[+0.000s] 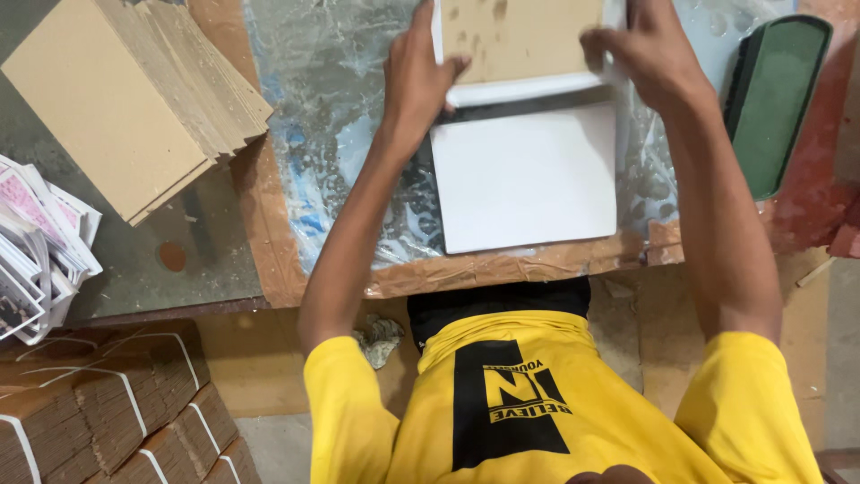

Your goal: The person places a brown card onto a white rectangular base, presses it down with their fingers, and then rubs a green block across the assembly before moving it aside to repeat the process.

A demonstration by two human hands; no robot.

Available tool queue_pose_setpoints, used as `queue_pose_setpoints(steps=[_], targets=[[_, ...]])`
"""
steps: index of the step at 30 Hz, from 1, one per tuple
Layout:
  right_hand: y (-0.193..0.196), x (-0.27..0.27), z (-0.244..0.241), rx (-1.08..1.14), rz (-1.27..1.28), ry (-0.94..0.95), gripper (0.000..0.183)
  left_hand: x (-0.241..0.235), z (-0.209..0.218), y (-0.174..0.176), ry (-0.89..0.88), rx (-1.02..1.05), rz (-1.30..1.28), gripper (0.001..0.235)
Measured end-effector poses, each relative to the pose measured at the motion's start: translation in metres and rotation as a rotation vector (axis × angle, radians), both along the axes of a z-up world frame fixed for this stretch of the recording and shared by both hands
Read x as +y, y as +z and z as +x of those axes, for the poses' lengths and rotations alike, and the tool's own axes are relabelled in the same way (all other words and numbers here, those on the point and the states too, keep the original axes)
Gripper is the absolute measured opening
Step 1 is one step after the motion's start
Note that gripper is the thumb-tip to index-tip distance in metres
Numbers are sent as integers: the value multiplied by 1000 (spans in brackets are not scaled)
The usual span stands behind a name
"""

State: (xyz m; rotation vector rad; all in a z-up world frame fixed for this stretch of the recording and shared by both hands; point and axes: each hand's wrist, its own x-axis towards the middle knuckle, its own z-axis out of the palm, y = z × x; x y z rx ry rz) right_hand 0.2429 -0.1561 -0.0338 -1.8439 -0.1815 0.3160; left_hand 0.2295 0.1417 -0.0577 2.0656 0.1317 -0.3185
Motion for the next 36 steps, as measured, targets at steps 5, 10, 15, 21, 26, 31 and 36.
queue_pose_setpoints(steps=[5,10,15,21,26,31,36], targets=[[-23,12,21,-451,-656,-151,24,-11,10,-5,78,-225,464,72],[13,-38,-74,-510,-927,-362,70,13,-77,30,-19,-255,629,99],[42,-99,-139,-461,-1390,-175,90,8,-151,49,-521,-177,762,115],[16,-145,-107,-76,-1237,-458,94,8,-156,45,-491,-195,721,109],[16,-114,-103,-423,-1443,-291,81,9,-162,39,-466,-192,691,111],[54,55,-140,5,-1168,-37,108,13,-156,46,-442,-226,640,109],[46,94,-178,-30,-1160,-44,103,15,-156,42,-450,-156,648,106]])
